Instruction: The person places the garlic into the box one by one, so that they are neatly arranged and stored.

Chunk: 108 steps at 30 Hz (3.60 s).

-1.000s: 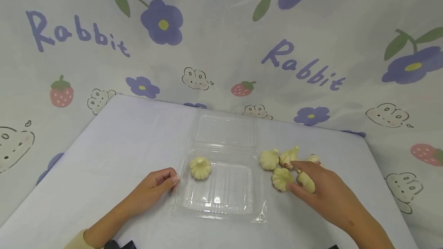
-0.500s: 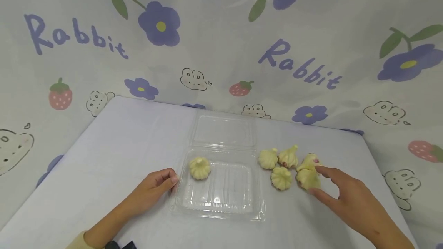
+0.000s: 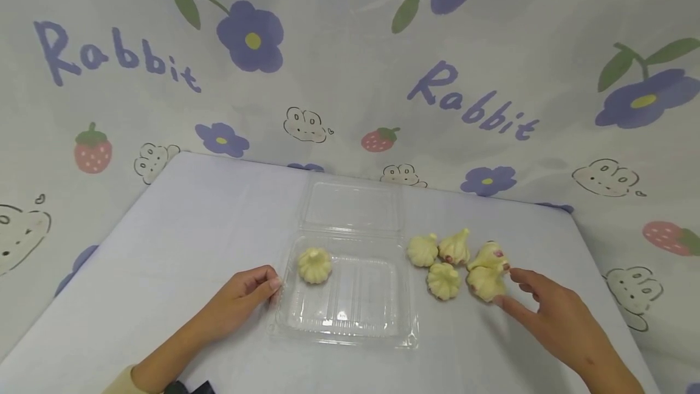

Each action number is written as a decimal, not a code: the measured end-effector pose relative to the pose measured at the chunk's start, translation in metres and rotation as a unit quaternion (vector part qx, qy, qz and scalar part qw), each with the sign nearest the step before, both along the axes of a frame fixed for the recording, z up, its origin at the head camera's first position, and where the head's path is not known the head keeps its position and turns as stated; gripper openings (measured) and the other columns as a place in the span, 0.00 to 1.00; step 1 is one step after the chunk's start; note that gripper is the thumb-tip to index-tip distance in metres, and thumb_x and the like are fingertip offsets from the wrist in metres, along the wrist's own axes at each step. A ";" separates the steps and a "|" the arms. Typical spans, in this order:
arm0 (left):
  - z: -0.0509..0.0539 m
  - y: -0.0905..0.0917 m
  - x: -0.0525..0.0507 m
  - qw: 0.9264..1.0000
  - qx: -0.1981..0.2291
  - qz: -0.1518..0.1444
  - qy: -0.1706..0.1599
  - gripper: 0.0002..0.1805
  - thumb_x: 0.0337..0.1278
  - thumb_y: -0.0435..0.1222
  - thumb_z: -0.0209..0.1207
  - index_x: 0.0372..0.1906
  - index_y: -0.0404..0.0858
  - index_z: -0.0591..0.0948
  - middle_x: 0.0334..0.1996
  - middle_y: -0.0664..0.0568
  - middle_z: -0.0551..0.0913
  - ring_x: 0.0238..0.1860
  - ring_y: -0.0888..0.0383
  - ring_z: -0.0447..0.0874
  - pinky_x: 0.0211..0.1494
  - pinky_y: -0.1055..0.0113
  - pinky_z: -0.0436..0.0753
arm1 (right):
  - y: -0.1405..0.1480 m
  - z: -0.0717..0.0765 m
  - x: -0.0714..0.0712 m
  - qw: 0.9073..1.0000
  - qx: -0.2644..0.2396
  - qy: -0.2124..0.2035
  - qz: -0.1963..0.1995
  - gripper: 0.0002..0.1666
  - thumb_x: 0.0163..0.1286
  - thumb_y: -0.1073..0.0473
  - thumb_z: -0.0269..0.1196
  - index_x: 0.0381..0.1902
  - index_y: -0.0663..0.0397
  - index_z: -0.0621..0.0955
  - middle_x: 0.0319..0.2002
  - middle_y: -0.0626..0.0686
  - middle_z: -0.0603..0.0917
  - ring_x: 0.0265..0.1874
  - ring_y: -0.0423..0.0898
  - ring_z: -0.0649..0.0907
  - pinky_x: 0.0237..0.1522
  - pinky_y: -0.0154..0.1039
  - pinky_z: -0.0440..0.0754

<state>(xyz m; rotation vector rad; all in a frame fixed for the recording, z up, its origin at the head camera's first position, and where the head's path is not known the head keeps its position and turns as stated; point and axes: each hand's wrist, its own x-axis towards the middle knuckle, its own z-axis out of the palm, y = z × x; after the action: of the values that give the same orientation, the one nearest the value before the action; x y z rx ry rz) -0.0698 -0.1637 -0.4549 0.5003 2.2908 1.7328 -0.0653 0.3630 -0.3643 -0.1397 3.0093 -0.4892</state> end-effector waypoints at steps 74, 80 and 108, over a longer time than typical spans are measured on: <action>-0.002 0.000 0.000 1.000 0.005 0.005 -0.009 0.13 0.81 0.40 0.54 0.35 0.40 0.80 0.30 0.52 0.81 0.33 0.54 0.79 0.39 0.66 0.79 | 0.002 -0.043 -0.019 0.998 -0.011 -0.048 -0.026 0.45 0.72 0.36 0.68 0.64 0.71 0.73 0.56 0.73 0.82 0.51 0.71 0.84 0.40 0.61 0.84; -0.001 0.000 0.000 1.000 0.003 0.004 -0.011 0.13 0.81 0.40 0.54 0.35 0.41 0.80 0.30 0.51 0.81 0.33 0.53 0.79 0.39 0.66 0.79 | -0.002 -0.041 -0.023 0.996 -0.010 -0.071 -0.054 0.51 0.72 0.30 0.64 0.66 0.75 0.72 0.52 0.74 0.83 0.50 0.70 0.84 0.40 0.60 0.83; -0.001 -0.001 0.000 1.000 0.006 0.001 -0.013 0.14 0.82 0.40 0.53 0.35 0.41 0.80 0.30 0.52 0.80 0.34 0.53 0.79 0.41 0.66 0.78 | -0.006 -0.045 -0.018 0.996 -0.015 -0.056 -0.060 0.48 0.74 0.33 0.64 0.65 0.74 0.72 0.56 0.75 0.81 0.51 0.72 0.83 0.40 0.60 0.85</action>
<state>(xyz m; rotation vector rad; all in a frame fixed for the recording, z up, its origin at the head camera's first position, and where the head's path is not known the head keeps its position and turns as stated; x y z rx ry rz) -0.0696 -0.1647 -0.4554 0.4752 2.2648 1.7453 -0.0833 0.3571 -0.4089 0.0661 2.9129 -0.5354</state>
